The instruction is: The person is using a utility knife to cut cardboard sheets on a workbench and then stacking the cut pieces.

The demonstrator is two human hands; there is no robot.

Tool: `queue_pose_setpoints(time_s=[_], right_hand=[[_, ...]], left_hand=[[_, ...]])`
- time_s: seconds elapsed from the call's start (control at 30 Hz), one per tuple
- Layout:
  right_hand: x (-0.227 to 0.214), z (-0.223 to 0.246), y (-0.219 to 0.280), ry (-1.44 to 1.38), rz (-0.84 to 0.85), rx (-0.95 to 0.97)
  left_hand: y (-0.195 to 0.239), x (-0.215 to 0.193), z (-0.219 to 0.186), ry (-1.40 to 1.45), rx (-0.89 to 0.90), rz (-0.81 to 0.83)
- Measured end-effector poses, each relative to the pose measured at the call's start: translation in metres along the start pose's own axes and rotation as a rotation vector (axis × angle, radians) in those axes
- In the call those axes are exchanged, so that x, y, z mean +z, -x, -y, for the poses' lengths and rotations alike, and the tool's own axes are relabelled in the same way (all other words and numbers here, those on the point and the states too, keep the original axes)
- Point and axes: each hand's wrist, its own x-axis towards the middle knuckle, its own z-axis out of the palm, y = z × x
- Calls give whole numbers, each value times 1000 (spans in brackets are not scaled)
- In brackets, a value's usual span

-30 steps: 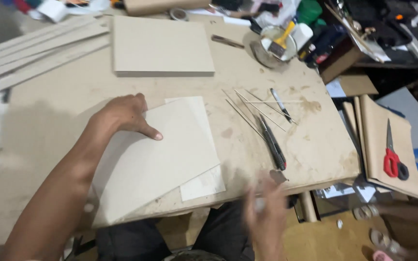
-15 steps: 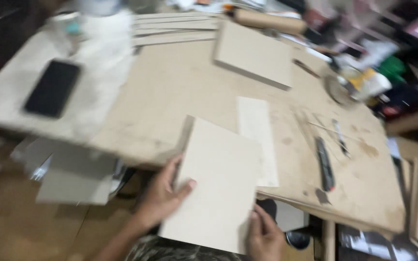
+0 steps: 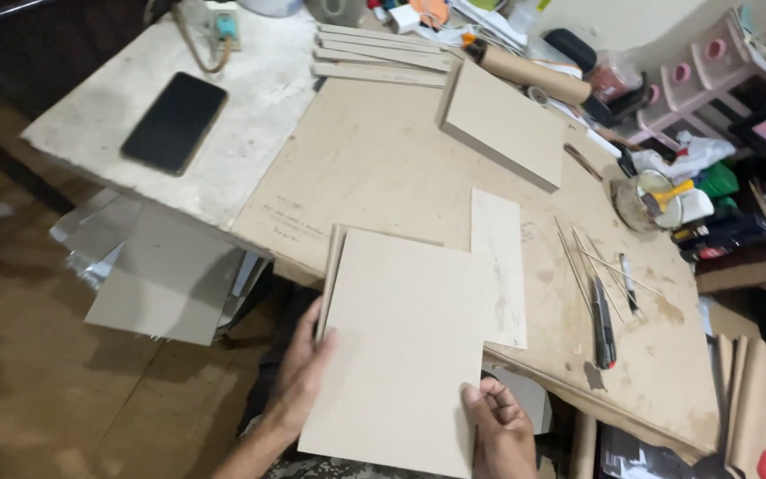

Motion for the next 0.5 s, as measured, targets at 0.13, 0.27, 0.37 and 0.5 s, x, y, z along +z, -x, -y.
queue_pose_setpoints(time_s=[0.13,0.27,0.37,0.5], right_hand=[[-20,-22,-35,-137,67,-82],[-47,-4,-63,-131,114,-333],[-44,32,-54,-124,17,-374],[-60,48,-44,-177,11,-354]], left_hand=[[14,-42,0,23,46,-128],[-4,-163,90,-8,74,-443],[21,-287,98,-97,72,-541],[89,-303,31,-177,-89,-584]])
